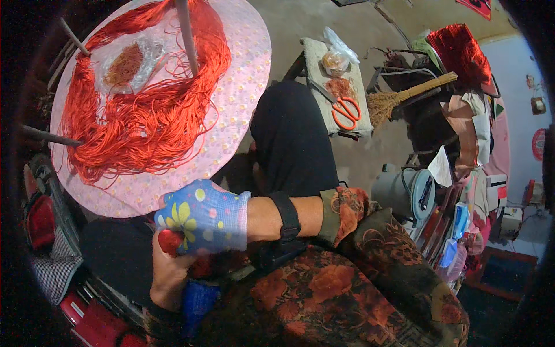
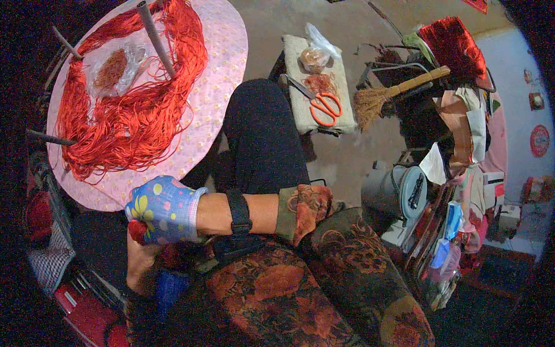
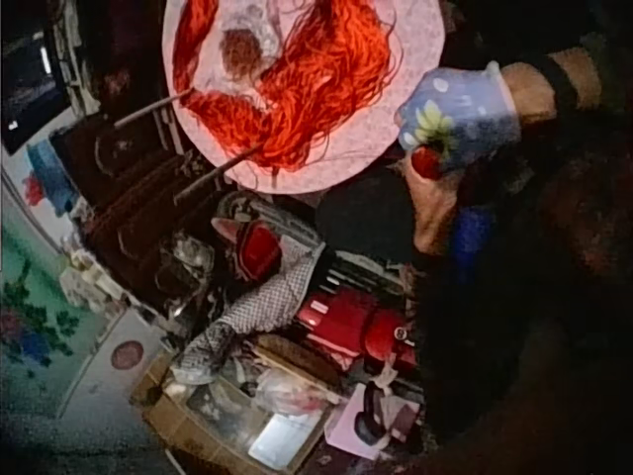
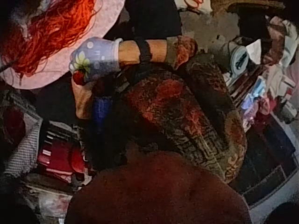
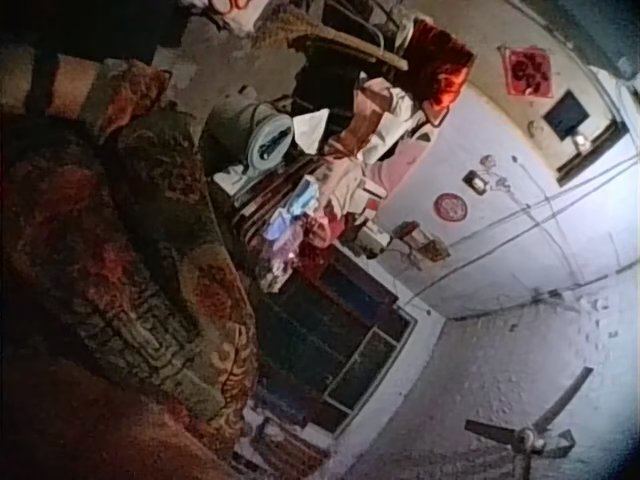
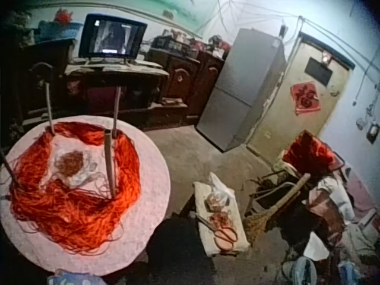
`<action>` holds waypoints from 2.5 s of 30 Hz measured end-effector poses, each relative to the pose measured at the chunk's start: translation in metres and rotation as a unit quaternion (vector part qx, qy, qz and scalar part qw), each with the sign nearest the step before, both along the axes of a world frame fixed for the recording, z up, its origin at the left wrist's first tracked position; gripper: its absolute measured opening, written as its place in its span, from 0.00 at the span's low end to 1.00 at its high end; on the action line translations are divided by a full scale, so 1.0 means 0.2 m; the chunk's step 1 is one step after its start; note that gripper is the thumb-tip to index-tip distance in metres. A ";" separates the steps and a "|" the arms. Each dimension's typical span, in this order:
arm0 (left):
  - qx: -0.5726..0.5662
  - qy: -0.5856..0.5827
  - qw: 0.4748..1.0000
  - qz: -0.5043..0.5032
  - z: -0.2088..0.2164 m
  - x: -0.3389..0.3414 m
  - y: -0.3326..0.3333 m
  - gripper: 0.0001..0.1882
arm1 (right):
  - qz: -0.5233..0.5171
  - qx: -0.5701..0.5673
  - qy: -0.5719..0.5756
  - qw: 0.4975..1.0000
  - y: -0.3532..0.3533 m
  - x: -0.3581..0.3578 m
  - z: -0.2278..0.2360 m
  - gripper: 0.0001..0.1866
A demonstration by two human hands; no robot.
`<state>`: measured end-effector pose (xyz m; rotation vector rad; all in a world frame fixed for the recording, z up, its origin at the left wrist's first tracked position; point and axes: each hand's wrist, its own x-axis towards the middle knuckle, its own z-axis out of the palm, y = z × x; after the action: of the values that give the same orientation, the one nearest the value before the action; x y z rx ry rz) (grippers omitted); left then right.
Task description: Winding red thread around a rectangular blue package and cutting it with scissors.
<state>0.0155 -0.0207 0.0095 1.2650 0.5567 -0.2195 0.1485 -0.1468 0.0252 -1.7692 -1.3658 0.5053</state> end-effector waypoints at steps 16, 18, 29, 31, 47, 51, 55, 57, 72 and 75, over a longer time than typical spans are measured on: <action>0.049 0.081 0.995 -0.045 0.09 0.09 -0.03 0.23 | -0.064 0.124 0.115 0.984 -0.05 0.00 -0.05 0.10; 0.033 0.091 0.994 -0.053 0.11 0.10 -0.04 0.22 | -0.054 0.054 0.073 0.994 -0.06 0.02 0.01 0.11; 0.141 0.089 0.978 -0.125 0.01 0.12 -0.09 0.15 | -0.056 0.059 0.018 0.997 -0.15 0.02 -0.09 0.18; 0.188 0.135 0.970 -0.078 0.07 0.16 -0.14 0.08 | -0.020 -0.024 0.009 0.999 -0.18 0.04 -0.09 0.29; 0.089 0.108 0.990 0.017 0.07 0.18 -0.13 0.08 | -0.692 -0.088 -0.046 0.715 -1.45 1.03 -0.59 0.12; 0.071 0.128 0.989 0.030 0.06 0.19 -0.12 0.09 | -0.673 -0.214 -0.108 0.700 -1.63 1.16 -0.70 0.17; 0.069 0.122 0.990 0.022 0.06 0.19 -0.11 0.10 | -0.628 -0.276 -0.165 0.709 -1.61 1.24 -0.71 0.21; 0.075 0.136 0.988 0.021 0.07 0.19 -0.11 0.10 | -0.618 -0.339 -0.159 0.691 -1.57 1.27 -0.73 0.23; 0.074 0.129 0.989 0.021 0.08 0.17 -0.11 0.12 | -0.675 -0.251 -0.056 0.691 -1.71 1.24 -0.69 0.23; 0.083 0.143 0.986 0.015 0.07 0.18 -0.10 0.12 | -0.627 -0.312 -0.151 0.698 -1.66 1.23 -0.72 0.24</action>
<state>0.0509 -0.0412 0.0241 1.3960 0.8533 -0.3385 0.3953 -0.4787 -0.1184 -2.9068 0.1820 -0.1620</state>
